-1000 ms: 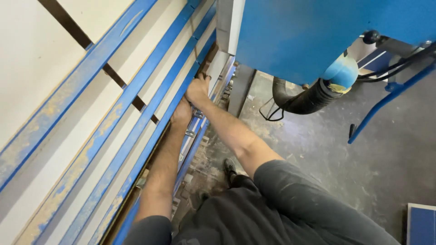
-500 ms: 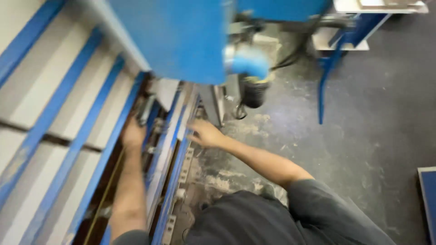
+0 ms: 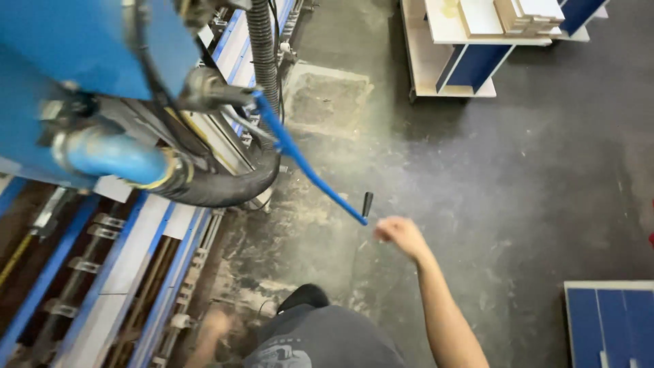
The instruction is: The person retrieves white rectangular boards from a blue metal rack and places them into a blue industrial machine. They operate the machine using a long blue lever to process the boards, then remove the finished pieces and return them to the rack. The person repeats this cycle multiple times, handling the boards by hand.
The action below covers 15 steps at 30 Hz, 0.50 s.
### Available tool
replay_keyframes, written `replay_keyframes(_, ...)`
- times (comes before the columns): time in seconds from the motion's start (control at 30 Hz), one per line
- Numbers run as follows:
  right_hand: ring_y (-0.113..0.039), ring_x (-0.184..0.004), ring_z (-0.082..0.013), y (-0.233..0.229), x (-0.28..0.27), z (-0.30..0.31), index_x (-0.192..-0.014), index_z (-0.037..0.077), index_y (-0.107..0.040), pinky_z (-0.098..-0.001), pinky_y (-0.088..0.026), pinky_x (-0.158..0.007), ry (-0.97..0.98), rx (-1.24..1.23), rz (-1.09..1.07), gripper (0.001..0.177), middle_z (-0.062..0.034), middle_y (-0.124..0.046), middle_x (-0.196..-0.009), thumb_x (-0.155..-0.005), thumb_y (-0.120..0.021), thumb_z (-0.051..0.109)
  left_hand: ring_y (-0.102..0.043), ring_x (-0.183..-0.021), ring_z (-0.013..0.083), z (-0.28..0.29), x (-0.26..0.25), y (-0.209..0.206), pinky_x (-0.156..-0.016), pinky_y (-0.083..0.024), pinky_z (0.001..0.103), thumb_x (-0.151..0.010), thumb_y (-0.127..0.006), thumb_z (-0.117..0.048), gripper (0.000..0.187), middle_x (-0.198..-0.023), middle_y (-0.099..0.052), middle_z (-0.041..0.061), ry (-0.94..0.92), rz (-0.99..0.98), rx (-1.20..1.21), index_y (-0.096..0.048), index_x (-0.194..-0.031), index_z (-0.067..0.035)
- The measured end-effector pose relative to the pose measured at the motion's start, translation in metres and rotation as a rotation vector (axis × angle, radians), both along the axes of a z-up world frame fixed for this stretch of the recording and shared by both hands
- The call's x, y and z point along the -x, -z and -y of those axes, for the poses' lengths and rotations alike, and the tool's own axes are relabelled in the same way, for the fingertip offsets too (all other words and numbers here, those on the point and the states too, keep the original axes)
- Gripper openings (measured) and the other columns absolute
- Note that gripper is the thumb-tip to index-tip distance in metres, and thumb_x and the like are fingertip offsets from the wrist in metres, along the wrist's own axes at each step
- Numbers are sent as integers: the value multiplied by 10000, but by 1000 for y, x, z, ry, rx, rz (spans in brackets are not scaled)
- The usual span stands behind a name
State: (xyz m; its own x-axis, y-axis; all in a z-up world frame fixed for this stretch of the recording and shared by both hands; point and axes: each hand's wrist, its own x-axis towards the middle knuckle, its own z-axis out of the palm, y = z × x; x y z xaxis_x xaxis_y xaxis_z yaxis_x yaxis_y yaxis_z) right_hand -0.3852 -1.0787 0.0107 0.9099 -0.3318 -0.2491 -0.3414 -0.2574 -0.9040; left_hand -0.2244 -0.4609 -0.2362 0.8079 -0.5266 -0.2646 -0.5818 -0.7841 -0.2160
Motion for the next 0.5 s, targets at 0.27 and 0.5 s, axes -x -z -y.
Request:
replay_keyframes(0.27,-609,-1281,-145,-163,-258,167,-1259,102,-725,-282,-392,-1115,35,327,418,368,-38,-702,-1343,-1023,-575,340,-648,-682,111,225,44,77,-681,-483,293,-966,-684,-491,336,-757,-696,-37,-472,-1133,112,-676,-786,-207)
replay_keyframes(0.5,-358,-1529,-214,-196,-505,249,-1569,108,-402,-354,-249,-1270,-240,352,697,532,-89,-397,-1635,-1101,-558,308,-781,-970,180,378,50,89,-863,-553,309,-869,-690,-544,490,-1058,-833,48,-928,-1039,534,-827,-1105,-137)
